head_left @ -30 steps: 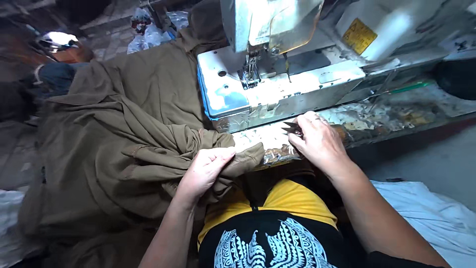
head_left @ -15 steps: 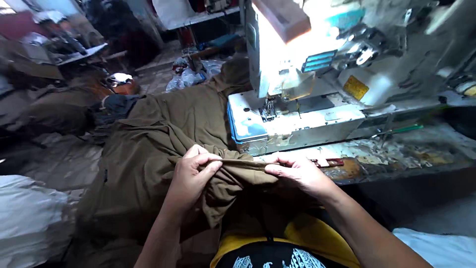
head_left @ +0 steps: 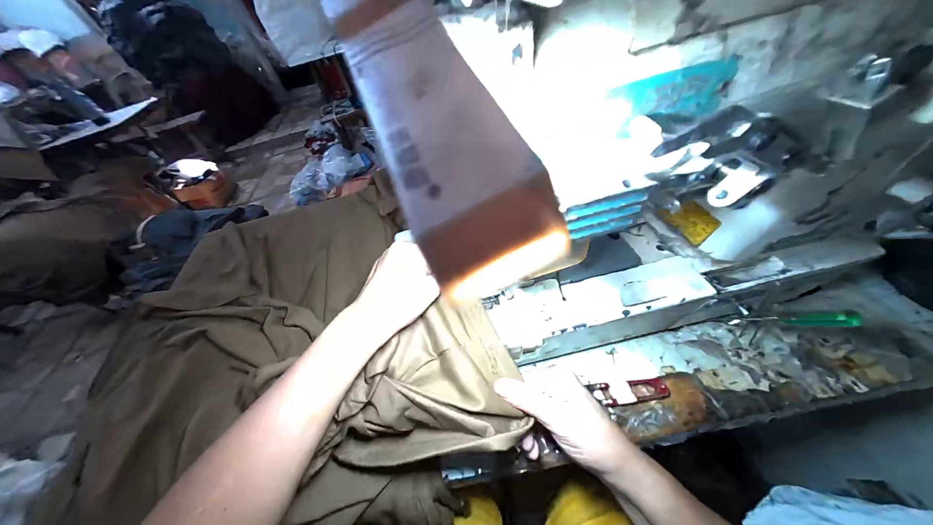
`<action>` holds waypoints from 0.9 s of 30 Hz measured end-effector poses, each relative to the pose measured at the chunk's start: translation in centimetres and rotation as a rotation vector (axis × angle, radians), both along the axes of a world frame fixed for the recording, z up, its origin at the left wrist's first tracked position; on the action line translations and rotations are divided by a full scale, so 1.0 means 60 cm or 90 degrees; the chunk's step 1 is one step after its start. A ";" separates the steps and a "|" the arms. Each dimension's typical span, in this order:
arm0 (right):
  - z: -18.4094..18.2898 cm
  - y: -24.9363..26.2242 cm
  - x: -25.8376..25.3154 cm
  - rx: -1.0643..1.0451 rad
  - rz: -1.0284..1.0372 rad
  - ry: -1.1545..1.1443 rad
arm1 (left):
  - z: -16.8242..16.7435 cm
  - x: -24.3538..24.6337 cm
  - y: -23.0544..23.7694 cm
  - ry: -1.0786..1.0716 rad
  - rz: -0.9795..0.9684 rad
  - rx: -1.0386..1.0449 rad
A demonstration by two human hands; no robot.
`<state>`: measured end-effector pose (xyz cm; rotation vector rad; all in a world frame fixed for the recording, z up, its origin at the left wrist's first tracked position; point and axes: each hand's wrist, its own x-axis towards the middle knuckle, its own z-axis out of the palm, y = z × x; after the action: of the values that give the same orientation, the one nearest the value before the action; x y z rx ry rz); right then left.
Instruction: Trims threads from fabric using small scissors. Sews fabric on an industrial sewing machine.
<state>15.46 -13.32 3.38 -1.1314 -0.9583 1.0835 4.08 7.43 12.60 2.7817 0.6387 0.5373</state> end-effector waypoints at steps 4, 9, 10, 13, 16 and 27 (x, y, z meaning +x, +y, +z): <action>0.000 0.022 0.002 0.049 -0.041 0.016 | -0.032 0.005 0.043 -0.049 -0.067 0.147; -0.007 0.027 -0.005 0.090 -0.083 0.002 | 0.020 0.043 0.002 -0.074 -0.014 -0.050; -0.008 0.026 -0.006 0.102 -0.087 -0.008 | 0.020 0.046 0.004 -0.076 -0.002 -0.076; -0.007 0.019 -0.008 0.114 -0.078 -0.036 | 0.016 0.046 0.007 -0.052 -0.009 -0.080; -0.006 0.015 -0.011 0.097 -0.089 -0.031 | 0.014 0.047 0.007 -0.044 -0.016 -0.067; 0.011 0.030 -0.014 0.011 -0.130 -0.051 | 0.021 0.050 0.007 -0.056 0.024 -0.122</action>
<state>14.59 -11.51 4.02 -1.2381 -0.8916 0.8690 7.09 7.84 13.87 2.5580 0.6851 0.5710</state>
